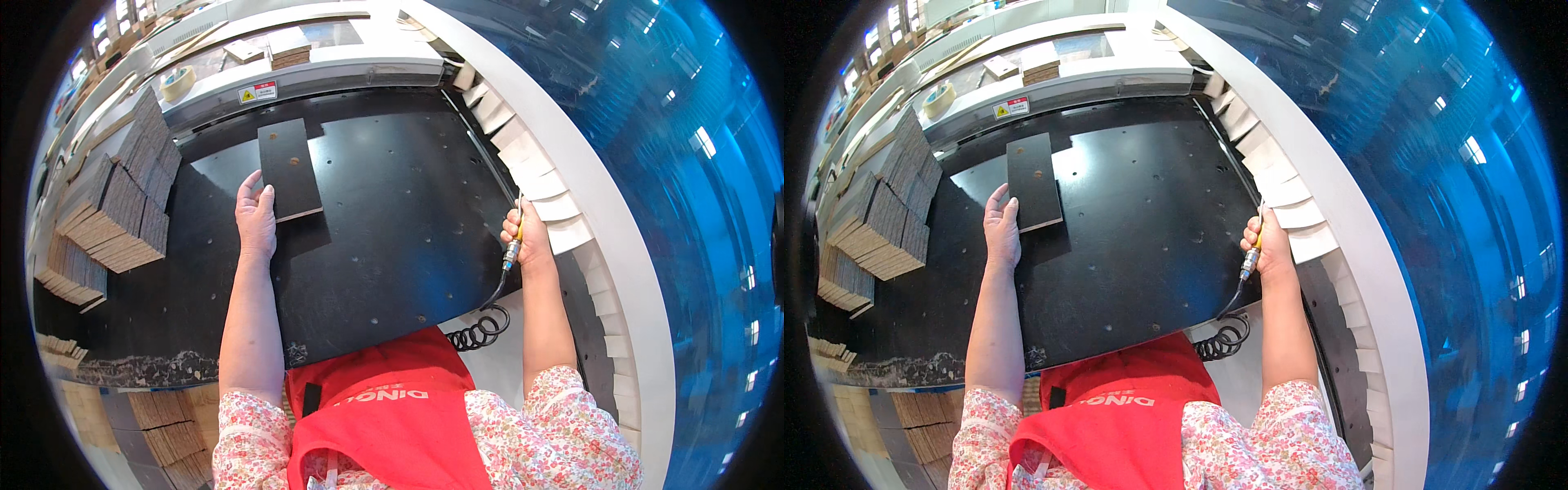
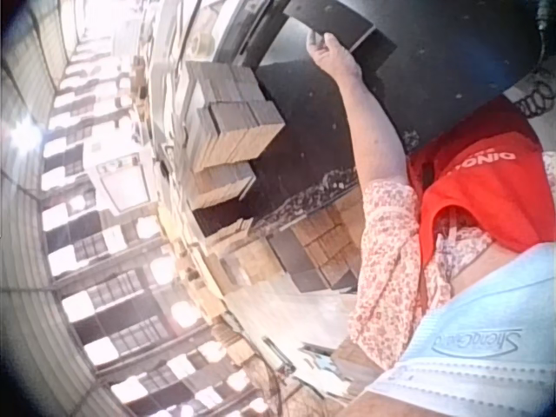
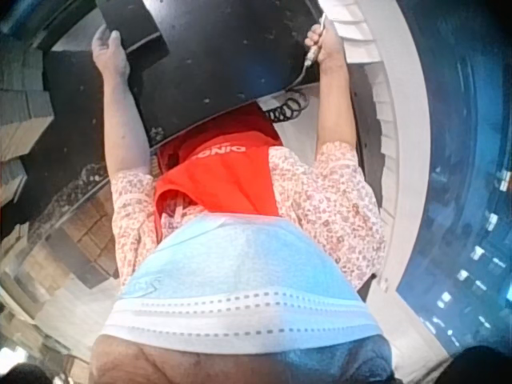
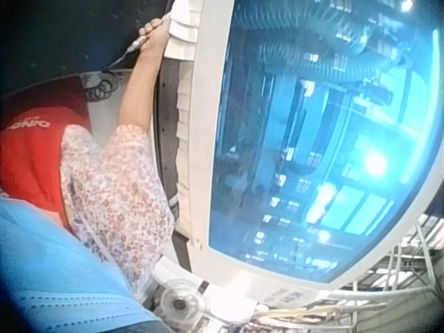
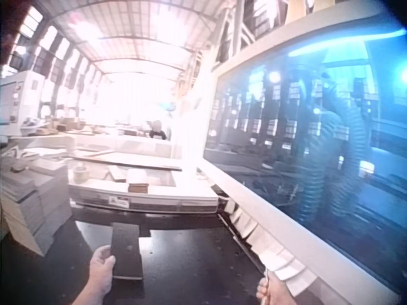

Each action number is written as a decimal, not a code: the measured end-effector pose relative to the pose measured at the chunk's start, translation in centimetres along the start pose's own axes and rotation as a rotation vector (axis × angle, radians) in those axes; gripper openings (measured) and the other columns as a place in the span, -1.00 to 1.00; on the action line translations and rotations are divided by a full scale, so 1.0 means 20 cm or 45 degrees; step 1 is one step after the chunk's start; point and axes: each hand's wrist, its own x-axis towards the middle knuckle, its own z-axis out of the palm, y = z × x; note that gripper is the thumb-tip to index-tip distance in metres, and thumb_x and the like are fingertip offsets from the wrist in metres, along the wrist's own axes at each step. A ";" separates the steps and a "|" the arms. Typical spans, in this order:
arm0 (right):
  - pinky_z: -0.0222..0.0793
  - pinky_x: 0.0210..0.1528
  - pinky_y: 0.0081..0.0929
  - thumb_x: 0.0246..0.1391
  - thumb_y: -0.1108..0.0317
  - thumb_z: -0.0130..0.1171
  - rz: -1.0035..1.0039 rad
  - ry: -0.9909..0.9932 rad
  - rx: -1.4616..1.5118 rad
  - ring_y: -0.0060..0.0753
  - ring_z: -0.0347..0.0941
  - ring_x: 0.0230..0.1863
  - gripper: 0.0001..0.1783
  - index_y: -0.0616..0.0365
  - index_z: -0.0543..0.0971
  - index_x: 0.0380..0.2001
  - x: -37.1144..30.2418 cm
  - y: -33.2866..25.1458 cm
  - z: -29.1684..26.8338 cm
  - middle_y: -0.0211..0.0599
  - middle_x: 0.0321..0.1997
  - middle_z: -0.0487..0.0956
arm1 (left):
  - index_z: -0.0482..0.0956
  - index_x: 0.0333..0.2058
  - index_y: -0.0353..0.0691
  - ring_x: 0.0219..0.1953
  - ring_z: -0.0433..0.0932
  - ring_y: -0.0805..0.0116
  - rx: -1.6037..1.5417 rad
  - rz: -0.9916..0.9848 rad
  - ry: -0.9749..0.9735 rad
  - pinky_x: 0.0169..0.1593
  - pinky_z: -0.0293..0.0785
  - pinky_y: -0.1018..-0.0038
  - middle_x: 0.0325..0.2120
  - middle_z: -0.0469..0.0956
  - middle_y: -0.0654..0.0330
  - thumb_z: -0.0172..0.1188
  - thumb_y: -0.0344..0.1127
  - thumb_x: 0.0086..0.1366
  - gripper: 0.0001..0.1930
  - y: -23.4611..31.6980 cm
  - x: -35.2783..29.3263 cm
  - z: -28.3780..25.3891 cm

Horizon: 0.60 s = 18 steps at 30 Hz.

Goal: The person picks up dark wood panels from a stack, places them into a machinery slot for processing, and luego places the processed panels onto a different stack on a blue pallet.

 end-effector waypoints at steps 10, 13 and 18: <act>0.13 -0.71 -0.57 0.37 0.01 -0.08 -0.060 0.009 -0.031 -0.65 0.15 -0.73 -0.69 -0.12 0.29 -0.42 0.00 -0.01 0.02 -0.57 -0.67 0.27 | 0.30 0.18 -0.30 -0.08 0.56 0.40 -0.013 -0.003 -0.016 0.06 0.47 0.47 -0.12 0.58 0.02 0.03 -0.48 0.37 -0.59 0.01 -0.01 0.00; 0.14 -0.71 -0.56 0.37 0.01 -0.10 -0.067 0.018 -0.014 -0.64 0.15 -0.73 -0.68 -0.11 0.29 -0.43 0.00 -0.01 0.01 -0.56 -0.67 0.26 | 0.30 0.19 -0.31 -0.08 0.56 0.39 0.006 -0.001 -0.017 0.07 0.46 0.47 -0.12 0.58 0.02 0.03 -0.48 0.37 -0.59 0.01 -0.01 0.01; 0.15 -0.70 -0.53 0.37 0.03 -0.10 -0.105 0.096 0.057 -0.61 0.15 -0.73 -0.69 -0.09 0.29 -0.43 0.02 -0.01 -0.04 -0.55 -0.67 0.25 | 0.30 0.19 -0.31 -0.07 0.55 0.39 -0.016 0.016 -0.025 0.07 0.46 0.47 -0.11 0.57 0.02 0.03 -0.48 0.38 -0.59 0.00 0.00 -0.01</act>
